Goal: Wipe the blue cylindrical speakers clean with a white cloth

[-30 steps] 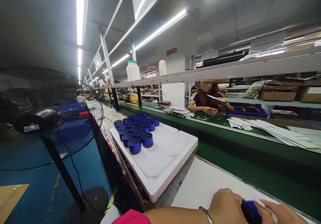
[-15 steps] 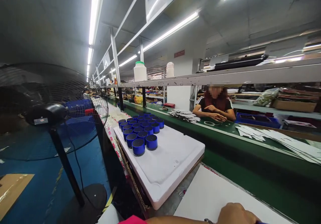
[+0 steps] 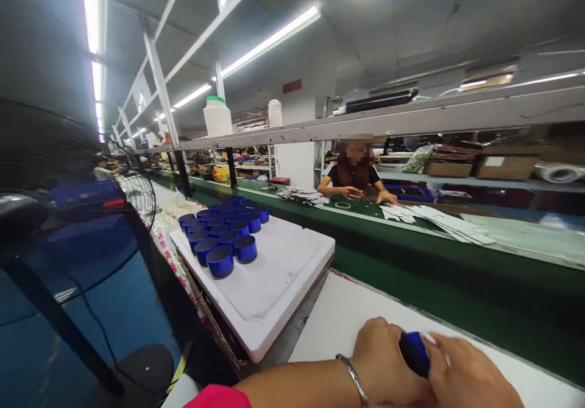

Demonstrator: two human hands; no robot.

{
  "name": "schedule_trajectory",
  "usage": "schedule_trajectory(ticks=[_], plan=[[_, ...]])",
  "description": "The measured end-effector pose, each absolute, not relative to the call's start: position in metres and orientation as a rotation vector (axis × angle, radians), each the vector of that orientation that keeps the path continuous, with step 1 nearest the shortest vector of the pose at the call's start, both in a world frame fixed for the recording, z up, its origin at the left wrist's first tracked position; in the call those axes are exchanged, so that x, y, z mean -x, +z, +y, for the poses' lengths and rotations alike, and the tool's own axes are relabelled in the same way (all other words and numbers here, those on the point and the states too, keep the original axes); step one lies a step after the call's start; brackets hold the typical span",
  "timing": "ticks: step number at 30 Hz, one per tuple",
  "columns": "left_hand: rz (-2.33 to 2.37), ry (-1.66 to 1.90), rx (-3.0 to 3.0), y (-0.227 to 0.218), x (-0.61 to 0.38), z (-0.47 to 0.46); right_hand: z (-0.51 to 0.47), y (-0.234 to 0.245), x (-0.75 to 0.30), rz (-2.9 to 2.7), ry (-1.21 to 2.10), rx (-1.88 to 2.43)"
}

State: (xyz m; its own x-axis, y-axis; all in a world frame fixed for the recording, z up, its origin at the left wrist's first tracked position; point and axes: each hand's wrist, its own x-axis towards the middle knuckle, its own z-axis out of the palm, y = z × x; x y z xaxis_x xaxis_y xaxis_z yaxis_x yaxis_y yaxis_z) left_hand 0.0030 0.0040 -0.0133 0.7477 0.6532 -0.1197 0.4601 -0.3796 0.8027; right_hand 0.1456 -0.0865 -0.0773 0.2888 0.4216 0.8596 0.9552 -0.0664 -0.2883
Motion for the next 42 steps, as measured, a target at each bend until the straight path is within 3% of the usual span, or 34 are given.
schedule_trajectory(ticks=[9,42], plan=[[0.808,0.249,-2.219,-0.004,0.011,-0.006,-0.123,-0.073,-0.098,-1.170,-0.647,1.798],[0.654,0.411,-2.373,-0.025,0.010,-0.015,-0.128,-0.054,-0.098,-1.153,-0.663,1.811]])
